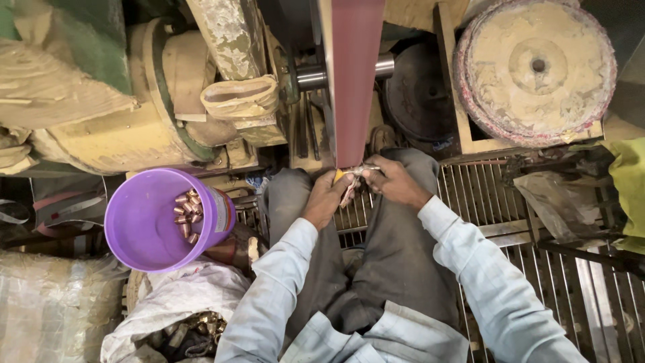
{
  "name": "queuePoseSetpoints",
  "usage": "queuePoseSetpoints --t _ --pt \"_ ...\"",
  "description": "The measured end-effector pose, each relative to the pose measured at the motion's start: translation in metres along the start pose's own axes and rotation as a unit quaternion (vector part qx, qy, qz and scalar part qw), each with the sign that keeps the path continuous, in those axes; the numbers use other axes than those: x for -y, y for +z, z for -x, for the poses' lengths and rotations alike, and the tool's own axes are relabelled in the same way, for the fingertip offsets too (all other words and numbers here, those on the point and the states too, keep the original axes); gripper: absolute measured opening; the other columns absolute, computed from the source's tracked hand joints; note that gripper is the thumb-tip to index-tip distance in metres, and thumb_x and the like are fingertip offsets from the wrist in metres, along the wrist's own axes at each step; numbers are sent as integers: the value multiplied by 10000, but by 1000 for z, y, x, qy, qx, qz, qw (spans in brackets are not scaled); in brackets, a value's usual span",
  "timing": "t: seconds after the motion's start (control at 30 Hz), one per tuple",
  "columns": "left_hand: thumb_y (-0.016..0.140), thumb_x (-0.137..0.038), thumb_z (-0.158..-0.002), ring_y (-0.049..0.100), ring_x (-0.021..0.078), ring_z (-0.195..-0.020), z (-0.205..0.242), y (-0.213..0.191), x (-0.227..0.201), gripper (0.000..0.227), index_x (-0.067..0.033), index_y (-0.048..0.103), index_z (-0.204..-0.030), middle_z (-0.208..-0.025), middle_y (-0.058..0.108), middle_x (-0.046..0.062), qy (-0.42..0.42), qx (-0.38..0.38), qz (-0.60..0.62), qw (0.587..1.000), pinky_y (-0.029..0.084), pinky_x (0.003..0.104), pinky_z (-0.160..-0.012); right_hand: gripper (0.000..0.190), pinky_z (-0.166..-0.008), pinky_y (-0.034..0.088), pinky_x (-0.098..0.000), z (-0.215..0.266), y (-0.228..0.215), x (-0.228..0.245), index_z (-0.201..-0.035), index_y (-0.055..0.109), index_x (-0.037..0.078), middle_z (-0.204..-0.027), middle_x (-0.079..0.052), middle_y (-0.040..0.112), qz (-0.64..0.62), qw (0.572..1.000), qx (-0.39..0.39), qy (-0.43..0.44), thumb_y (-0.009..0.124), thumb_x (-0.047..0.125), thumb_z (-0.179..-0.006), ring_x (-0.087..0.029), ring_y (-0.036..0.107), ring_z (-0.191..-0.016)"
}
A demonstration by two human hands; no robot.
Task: The person sits on a metal grate floor and repeatedly presses small brass-colored metal parts against a vertical belt grinder. They pick parts from a white sack, grind them, and place them into a purple bucket. The person occasionally pauses to inspect the parts before continuing.
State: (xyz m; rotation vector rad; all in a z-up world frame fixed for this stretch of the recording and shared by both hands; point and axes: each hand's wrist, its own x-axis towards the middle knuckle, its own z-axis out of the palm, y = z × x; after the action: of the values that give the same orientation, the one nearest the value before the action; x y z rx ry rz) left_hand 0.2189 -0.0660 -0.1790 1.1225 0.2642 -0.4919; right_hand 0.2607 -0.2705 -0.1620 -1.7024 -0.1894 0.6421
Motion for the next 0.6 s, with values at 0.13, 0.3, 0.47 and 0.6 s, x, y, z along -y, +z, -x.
queuePoseSetpoints --t 0.13,0.3,0.47,0.6 --pt "606 -196 -1027 564 95 -650 -2 -2 3 217 3 645 -1107 -885 673 51 -15 -2 24 1000 433 259 -518 206 -547 432 -267 -6 1 -5 -1117 610 -18 -768 -14 564 -59 997 9 45 589 173 -1043 -79 481 -636" --pt "609 -210 -1053 550 104 -644 -8 -3 6 252 35 643 -1098 -884 661 67 -24 -6 34 999 421 265 -510 221 -514 382 -275 -13 -4 -6 -1086 599 -36 -746 -12 508 -119 986 30 109 576 180 -1047 -89 429 -606" --pt "607 -219 -1036 548 101 -638 -3 -1 -4 261 33 640 -1099 -892 678 65 -24 8 37 999 426 258 -511 228 -512 367 -270 -12 -6 7 -1091 582 -25 -780 -5 482 -179 972 50 142 556 202 -1076 -81 416 -618" --pt "620 -199 -1010 629 91 -702 19 1 -9 256 -8 644 -1178 -890 689 43 41 12 -75 996 492 247 -563 210 -698 504 -310 12 -1 20 -1173 663 26 -910 -99 643 134 988 -15 -79 610 178 -1038 -174 600 -787"
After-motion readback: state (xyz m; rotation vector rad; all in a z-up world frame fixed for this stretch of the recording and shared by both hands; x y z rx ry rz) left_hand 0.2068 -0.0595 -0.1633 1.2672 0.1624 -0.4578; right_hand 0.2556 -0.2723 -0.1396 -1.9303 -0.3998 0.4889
